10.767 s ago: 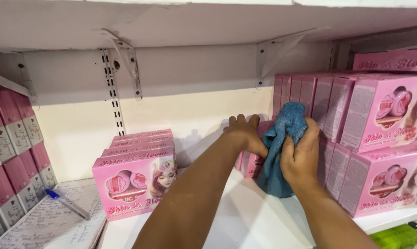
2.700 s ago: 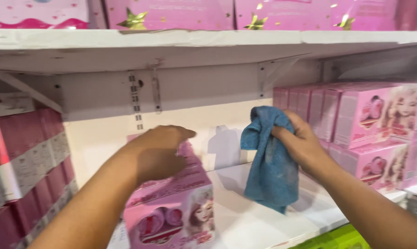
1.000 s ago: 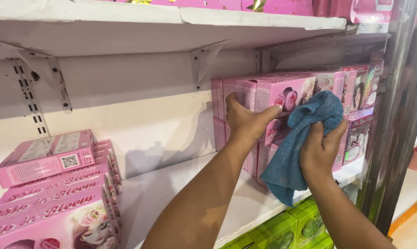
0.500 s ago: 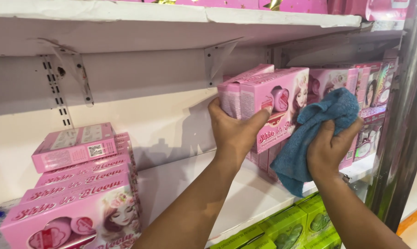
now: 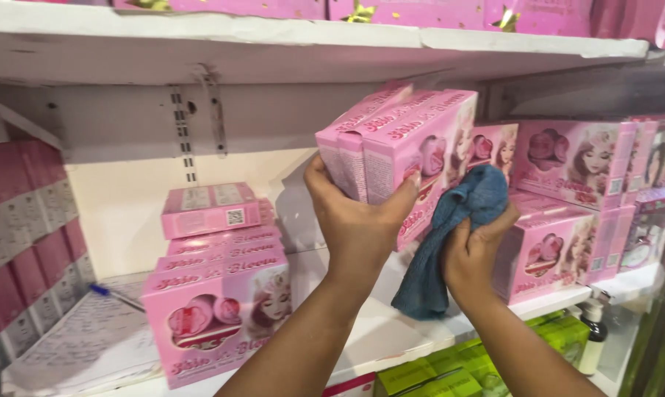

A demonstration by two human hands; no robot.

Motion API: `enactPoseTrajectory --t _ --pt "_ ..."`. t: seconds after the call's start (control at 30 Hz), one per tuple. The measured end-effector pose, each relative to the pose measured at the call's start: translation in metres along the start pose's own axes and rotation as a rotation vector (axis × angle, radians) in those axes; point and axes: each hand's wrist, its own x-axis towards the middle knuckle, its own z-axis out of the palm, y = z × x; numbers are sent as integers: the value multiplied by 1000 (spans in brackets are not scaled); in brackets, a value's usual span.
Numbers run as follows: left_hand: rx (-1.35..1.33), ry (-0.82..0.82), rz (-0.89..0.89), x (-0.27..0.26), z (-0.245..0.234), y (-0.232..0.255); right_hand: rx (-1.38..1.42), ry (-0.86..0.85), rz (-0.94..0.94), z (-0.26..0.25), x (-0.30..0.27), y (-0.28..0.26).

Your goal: Taking inventory on a notepad and then wiping down shelves and organizing beauty product boxes.

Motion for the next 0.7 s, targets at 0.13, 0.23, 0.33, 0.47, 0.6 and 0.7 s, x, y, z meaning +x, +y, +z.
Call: enactPoseTrajectory --t 0.13,0.23,0.33,0.47,0.6,0.7 --pt "86 70 65 12 -30 11 -140 -354 -5 19 2 20" --pt "98 113 83 18 -41 12 188 -433 249 33 4 14" --pt "-10 201 25 20 -45 9 676 -552 620 50 8 3" --pt "-226 318 -171 27 -43 15 1123 -681 1100 53 23 -126" --pt "-119 477 -422 31 -42 27 1209 -532 1106 83 31 -140" --pt "15 506 -547 32 -46 43 1300 -529 1186 103 30 -118"
